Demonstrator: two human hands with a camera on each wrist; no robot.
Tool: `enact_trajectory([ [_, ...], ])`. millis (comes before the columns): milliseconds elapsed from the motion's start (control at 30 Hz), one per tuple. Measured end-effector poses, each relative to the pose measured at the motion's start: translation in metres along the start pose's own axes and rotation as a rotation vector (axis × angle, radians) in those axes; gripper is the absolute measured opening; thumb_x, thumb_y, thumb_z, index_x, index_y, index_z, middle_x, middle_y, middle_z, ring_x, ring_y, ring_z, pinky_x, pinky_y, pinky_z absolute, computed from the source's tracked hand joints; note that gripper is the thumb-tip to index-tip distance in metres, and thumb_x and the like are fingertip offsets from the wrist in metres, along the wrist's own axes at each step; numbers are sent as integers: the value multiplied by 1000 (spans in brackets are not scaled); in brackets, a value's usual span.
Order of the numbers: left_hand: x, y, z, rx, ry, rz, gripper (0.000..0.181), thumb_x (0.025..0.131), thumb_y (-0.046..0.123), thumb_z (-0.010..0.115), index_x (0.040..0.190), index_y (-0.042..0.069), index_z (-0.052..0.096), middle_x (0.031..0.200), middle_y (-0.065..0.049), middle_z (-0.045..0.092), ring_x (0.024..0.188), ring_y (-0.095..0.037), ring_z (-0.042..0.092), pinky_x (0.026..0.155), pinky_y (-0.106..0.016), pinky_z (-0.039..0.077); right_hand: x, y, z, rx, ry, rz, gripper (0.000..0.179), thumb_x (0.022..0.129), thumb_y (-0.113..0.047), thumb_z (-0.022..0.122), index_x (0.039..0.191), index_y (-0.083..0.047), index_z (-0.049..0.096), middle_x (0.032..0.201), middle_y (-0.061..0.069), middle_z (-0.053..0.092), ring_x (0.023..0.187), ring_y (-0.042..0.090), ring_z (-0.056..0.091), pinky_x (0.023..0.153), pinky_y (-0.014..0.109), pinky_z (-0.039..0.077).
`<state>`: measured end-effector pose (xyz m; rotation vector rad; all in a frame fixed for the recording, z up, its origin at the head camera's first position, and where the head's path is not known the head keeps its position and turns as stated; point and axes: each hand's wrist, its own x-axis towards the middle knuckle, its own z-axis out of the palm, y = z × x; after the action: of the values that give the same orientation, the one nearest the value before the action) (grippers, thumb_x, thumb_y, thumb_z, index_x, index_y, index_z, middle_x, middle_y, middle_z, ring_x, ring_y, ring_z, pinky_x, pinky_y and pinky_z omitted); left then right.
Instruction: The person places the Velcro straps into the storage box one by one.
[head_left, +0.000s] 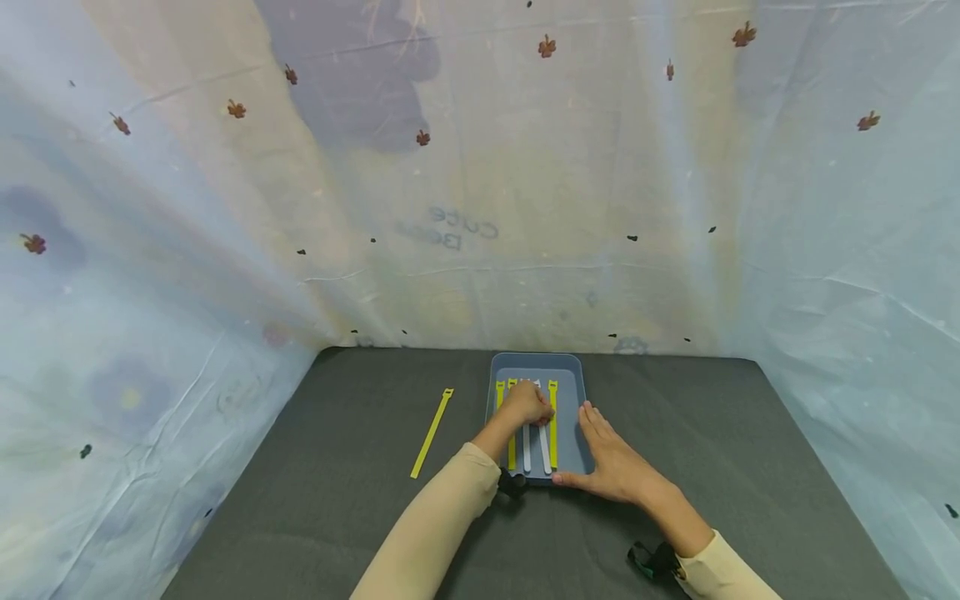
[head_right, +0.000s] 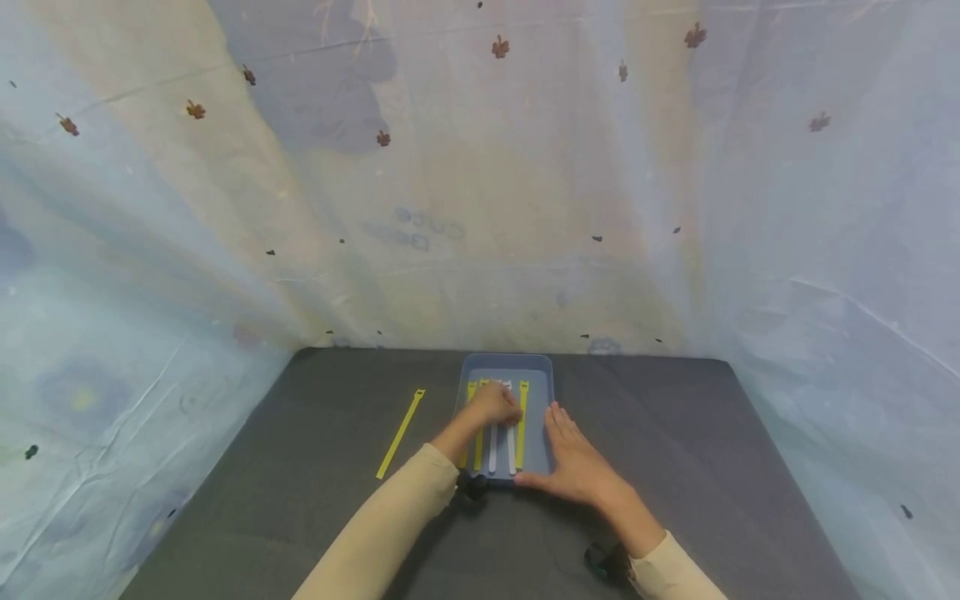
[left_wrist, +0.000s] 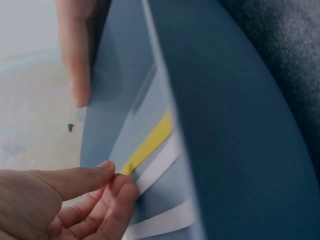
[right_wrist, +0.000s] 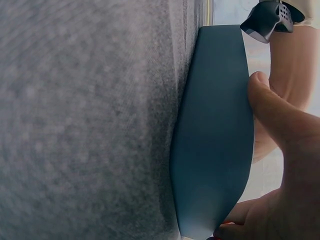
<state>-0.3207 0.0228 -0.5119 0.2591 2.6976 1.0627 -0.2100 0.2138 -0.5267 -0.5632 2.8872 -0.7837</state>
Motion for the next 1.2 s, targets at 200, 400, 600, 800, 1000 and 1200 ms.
enact_trajectory([
  [200,-2,-7,-5,-103,-21,91,13,96,8,82,86,4,76,73,-5,74,64,-15,68,55,-21,48,1,1,0,7,-5,7,132,87,-77,74,167,9,15,177,28,7,163,48,11,127,68,26],
  [400,-5,-18,-14,-161,-64,163,7,98,9,79,92,5,77,78,-2,74,71,-17,72,60,-25,55,2,0,1,7,-7,18,133,86,-78,74,168,9,14,177,28,7,163,47,11,128,66,25],
  [600,-11,-26,-26,-257,-100,203,7,99,8,78,100,2,78,86,-7,77,85,-33,78,77,-43,67,2,0,2,1,4,13,134,86,-77,76,167,10,15,176,29,8,163,49,13,126,68,27],
  [800,-19,-38,-41,-290,-105,212,12,103,16,75,106,5,76,99,-17,77,92,-38,78,85,-51,66,2,-1,2,-3,5,24,134,85,-77,76,167,11,16,176,29,8,163,49,13,127,67,27],
  [1000,-31,-45,-65,-316,-87,194,18,105,18,73,114,1,75,110,-25,76,101,-47,75,89,-57,63,4,-1,4,-3,-7,32,134,85,-77,76,167,10,15,177,28,7,163,48,12,128,66,26],
  [1200,-37,-58,-82,-319,-47,167,19,106,17,72,115,-1,73,110,-26,75,102,-47,74,90,-55,63,4,-1,5,2,-10,38,134,85,-76,76,167,10,15,177,28,7,163,48,12,127,66,26],
])
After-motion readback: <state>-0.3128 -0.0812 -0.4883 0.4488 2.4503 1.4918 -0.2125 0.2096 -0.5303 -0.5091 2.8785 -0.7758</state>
